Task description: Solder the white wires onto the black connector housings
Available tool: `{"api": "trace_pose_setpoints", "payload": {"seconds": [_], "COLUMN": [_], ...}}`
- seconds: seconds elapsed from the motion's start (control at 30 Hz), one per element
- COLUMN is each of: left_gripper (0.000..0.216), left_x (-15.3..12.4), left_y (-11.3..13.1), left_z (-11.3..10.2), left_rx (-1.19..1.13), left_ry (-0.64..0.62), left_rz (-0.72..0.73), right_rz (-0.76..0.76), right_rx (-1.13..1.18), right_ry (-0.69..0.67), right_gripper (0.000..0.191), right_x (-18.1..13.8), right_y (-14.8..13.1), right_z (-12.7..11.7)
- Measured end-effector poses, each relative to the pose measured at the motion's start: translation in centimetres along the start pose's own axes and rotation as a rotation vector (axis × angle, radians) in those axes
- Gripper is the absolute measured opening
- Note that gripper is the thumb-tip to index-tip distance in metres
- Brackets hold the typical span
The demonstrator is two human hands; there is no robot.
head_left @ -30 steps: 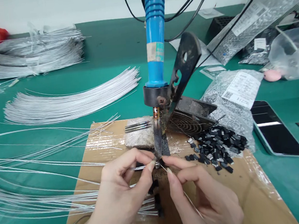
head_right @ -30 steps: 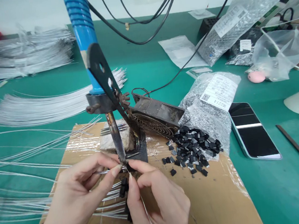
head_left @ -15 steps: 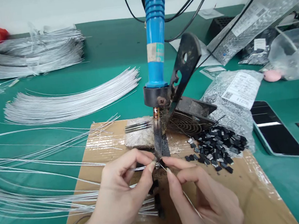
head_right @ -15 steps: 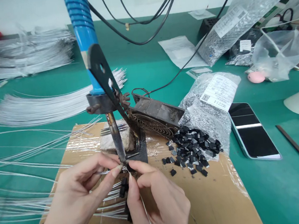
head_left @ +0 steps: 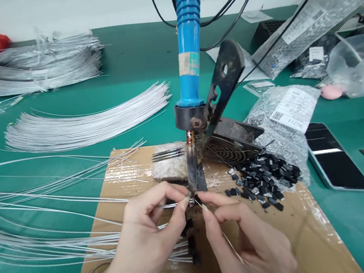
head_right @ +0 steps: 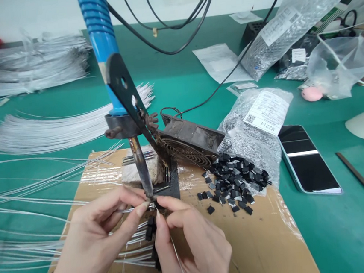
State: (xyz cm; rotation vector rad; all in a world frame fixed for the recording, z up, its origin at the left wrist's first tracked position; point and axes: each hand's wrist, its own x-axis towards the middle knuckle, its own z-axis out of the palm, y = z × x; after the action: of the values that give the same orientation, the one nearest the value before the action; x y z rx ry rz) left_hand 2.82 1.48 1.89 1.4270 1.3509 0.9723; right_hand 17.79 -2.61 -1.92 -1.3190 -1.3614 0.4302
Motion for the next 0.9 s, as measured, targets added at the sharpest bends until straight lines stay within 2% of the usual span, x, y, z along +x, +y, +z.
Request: {"api": "trace_pose_setpoints", "payload": {"seconds": [0.63, 0.73, 0.8, 0.9], "left_gripper": [0.017, 0.019, 0.017, 0.021], "left_x": [0.1, -0.3, -1.3, -3.6], "left_y": [-0.3, -0.7, -0.9, -1.4], "left_z": [0.0, -0.2, -0.5, -0.7], "left_rx": [0.046, 0.201, 0.417, 0.778], "left_ry": [-0.006, -0.016, -0.006, 0.087], "left_rz": [-0.011, 0.049, 0.179, 0.405], "right_rz": [0.016, 0.048, 0.091, 0.144], "right_rx": [-0.001, 0.013, -0.016, -0.06], "right_ry": [-0.031, -0.036, -0.026, 0.021], "right_gripper": [0.021, 0.019, 0.018, 0.016], "right_x": [-0.1, 0.1, 0.3, 0.3], "right_y": [0.0, 0.3, 0.8, 2.1], "right_z": [-0.1, -0.6, -1.3, -3.0]}}
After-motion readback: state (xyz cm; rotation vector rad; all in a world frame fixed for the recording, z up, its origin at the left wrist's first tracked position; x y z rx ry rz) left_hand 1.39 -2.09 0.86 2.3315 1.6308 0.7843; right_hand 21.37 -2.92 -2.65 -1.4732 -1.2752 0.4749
